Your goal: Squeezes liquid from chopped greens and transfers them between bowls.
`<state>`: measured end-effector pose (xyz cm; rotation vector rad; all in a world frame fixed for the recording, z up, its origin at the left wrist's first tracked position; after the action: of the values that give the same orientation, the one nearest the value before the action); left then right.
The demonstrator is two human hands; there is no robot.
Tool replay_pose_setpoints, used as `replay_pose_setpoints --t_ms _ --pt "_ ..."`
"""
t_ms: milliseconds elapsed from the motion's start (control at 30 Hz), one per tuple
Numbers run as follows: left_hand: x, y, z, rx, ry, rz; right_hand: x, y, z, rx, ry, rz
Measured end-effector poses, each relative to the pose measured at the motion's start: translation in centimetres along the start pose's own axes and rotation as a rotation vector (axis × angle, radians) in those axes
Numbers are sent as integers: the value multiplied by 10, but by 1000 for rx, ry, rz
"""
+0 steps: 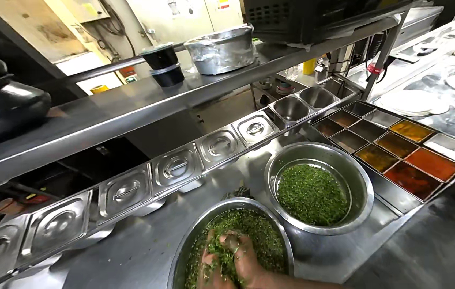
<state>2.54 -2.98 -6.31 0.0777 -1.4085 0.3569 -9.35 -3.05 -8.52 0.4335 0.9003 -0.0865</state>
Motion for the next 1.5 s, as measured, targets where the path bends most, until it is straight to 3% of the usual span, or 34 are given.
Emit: replay_pose_setpoints --t_ms 100,233,400,800,967,1300,1500 --pt "12 0 7 34 -63 22 -5 4 7 -96 26 -41" --pt "9 -7 4 130 -86 37 -4 13 12 -158 47 35" --pt "1 -8 3 53 -19 75 -5 9 9 -128 135 -7" --pt "11 10 28 181 7 -173 -20 -16 27 -329 226 -38" --pt "30 -6 55 41 150 -111 -33 -20 34 -366 265 -15" --pt "32 -43 55 202 -232 -78 -48 -26 36 -358 249 59" --pt "25 -57 43 297 -215 9 -44 -32 38 -376 215 75"
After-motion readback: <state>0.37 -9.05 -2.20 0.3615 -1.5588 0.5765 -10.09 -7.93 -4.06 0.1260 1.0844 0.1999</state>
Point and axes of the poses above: each hand's wrist, its own y-axis away from the middle knuckle, its own z-axis out of the palm, x = y × z, the point moved 10 cm from there along -y, towards the middle knuckle, and after that the axes turned 3 degrees about z, right-handed, at the moved point
